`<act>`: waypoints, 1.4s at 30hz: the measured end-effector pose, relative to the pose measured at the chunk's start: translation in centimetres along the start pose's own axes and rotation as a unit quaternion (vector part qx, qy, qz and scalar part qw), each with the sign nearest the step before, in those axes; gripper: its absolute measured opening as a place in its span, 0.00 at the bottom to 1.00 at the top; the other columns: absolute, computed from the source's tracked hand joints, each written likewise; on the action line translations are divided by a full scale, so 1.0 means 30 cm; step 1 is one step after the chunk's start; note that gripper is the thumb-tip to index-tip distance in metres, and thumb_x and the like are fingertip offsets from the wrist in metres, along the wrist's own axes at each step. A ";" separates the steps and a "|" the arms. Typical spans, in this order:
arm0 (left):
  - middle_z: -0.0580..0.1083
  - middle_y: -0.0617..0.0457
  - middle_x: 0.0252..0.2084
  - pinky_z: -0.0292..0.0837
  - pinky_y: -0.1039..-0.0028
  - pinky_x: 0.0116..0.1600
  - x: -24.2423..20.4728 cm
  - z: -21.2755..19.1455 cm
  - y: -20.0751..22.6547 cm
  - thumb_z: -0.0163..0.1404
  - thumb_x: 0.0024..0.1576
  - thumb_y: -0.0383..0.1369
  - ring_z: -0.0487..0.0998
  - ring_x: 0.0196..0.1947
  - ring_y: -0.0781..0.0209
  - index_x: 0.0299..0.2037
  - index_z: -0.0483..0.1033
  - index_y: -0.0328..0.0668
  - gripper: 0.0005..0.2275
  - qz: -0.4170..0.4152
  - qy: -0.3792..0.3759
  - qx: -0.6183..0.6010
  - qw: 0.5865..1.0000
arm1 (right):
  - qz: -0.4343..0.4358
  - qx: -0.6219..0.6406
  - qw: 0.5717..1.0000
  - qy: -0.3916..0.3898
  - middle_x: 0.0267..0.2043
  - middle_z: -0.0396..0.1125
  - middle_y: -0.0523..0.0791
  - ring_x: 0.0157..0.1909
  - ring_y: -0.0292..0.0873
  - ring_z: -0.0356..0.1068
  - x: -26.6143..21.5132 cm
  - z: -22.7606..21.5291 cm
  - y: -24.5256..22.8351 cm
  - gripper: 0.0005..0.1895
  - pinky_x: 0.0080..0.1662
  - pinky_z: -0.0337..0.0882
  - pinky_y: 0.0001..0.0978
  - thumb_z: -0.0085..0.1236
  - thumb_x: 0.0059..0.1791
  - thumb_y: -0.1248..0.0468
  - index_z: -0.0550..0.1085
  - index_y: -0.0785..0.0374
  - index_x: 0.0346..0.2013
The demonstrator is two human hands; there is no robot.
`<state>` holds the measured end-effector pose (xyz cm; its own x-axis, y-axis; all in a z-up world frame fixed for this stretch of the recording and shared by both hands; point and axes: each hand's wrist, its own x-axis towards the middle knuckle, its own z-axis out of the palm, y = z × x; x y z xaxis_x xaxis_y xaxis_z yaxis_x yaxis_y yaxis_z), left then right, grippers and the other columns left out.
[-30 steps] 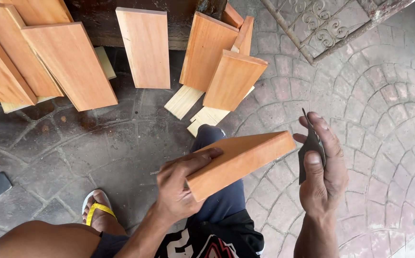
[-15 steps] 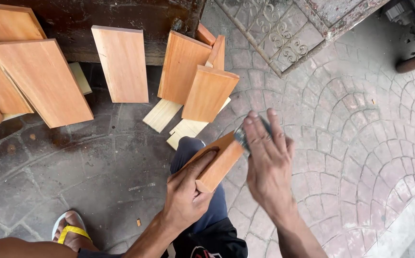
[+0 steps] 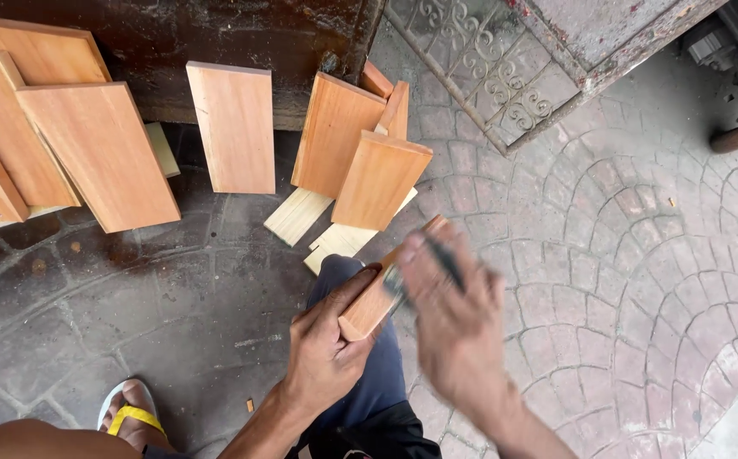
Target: Hand-sanding the surfaces and edges of multiple small wooden boards using a piece of sandpaper.
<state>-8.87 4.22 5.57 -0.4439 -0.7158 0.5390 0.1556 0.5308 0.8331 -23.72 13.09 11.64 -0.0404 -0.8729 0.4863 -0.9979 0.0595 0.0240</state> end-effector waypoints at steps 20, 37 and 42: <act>0.76 0.44 0.60 0.79 0.71 0.61 -0.009 0.016 0.031 0.52 0.55 0.23 0.83 0.56 0.52 0.62 0.69 0.31 0.22 0.006 -0.002 -0.005 1.000 | -0.029 -0.019 0.999 -0.025 0.77 0.58 0.47 0.82 0.56 0.52 -0.004 -0.039 0.021 0.33 0.59 0.66 0.48 0.41 0.54 0.75 0.57 0.56 0.74; 0.78 0.40 0.52 0.83 0.67 0.55 0.005 -0.009 0.033 0.50 0.60 0.24 0.84 0.50 0.47 0.57 0.70 0.27 0.15 0.010 -0.007 -0.011 1.000 | -0.179 0.037 0.983 0.012 0.66 0.68 0.47 0.70 0.52 0.64 0.044 -0.069 -0.062 0.21 0.63 0.62 0.51 0.41 0.55 0.72 0.73 0.61 0.61; 0.79 0.40 0.50 0.84 0.64 0.51 -0.030 0.019 -0.017 0.53 0.53 0.22 0.84 0.46 0.46 0.57 0.71 0.31 0.20 0.002 -0.007 -0.025 1.000 | -0.185 0.055 0.981 0.015 0.69 0.63 0.51 0.72 0.60 0.63 0.037 -0.091 -0.119 0.19 0.59 0.63 0.53 0.43 0.57 0.72 0.71 0.65 0.62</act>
<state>-9.07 4.86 4.60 -0.4561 -0.7069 0.5405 0.2008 0.5100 0.8364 -20.06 13.22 14.48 0.3257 -0.8104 0.4870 -0.9433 -0.3135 0.1092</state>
